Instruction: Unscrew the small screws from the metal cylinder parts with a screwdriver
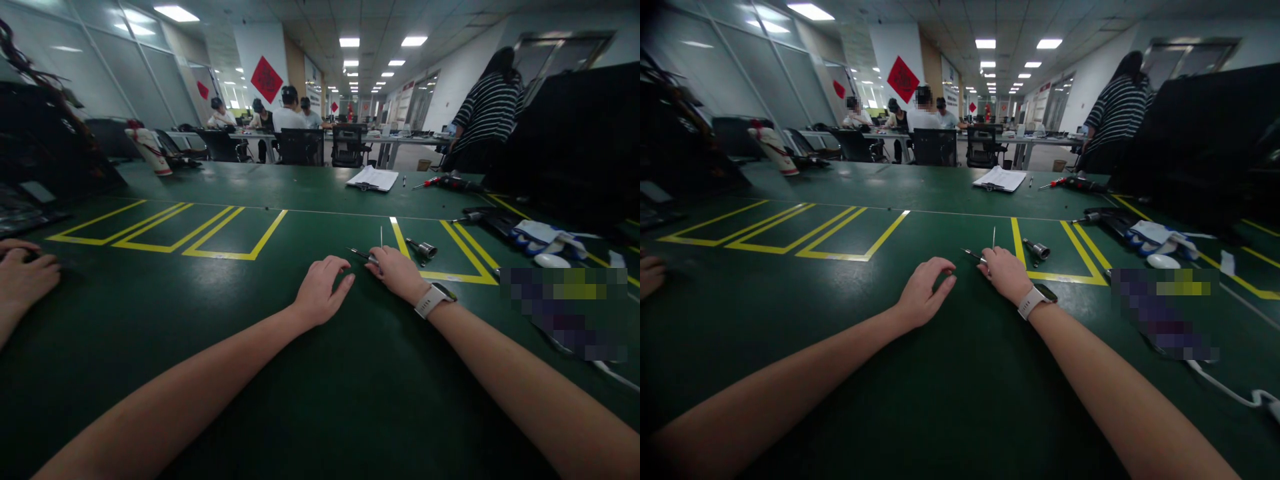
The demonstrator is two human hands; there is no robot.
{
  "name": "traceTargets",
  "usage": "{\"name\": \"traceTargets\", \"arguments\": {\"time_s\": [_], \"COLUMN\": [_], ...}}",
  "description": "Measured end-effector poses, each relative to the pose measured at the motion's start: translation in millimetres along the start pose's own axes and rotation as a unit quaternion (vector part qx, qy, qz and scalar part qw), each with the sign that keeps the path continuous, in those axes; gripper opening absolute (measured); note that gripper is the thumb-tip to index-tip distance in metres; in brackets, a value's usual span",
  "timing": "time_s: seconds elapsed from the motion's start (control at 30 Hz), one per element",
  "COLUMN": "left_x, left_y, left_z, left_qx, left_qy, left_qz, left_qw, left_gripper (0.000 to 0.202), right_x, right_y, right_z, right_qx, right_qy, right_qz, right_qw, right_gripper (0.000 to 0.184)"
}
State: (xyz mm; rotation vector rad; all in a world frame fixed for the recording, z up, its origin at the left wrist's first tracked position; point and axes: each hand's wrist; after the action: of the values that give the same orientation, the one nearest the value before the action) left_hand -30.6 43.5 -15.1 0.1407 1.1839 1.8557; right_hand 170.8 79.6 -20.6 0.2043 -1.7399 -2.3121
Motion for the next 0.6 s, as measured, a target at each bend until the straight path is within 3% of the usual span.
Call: {"name": "traceTargets", "arguments": {"time_s": [0.37,0.6], "left_x": [-1,0], "left_y": [1.3,1.1], "left_z": [0,0], "left_qx": [0.015,0.023], "left_qy": [0.007,0.012], "left_qz": [-0.009,-0.012], "left_qw": [1.0,1.0], "left_gripper": [0.025,0.026], "right_x": [-49,-64], "right_y": [-3,-2], "right_z": [12,12], "right_qx": [0.021,0.026], "right_qy": [-0.118,-0.16], "right_qz": [-0.043,-0.051], "right_qw": [0.992,0.985], "right_gripper": [0.025,0.027]}}
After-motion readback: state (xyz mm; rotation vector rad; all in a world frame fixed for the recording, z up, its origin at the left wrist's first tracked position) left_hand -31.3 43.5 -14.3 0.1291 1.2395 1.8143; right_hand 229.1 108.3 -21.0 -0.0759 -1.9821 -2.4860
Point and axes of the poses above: each hand's wrist, its own z-axis towards the middle knuckle, its own y-axis out of the back of the hand, x = y × z, and after that the axes turned 5 degrees about -y, right-handed
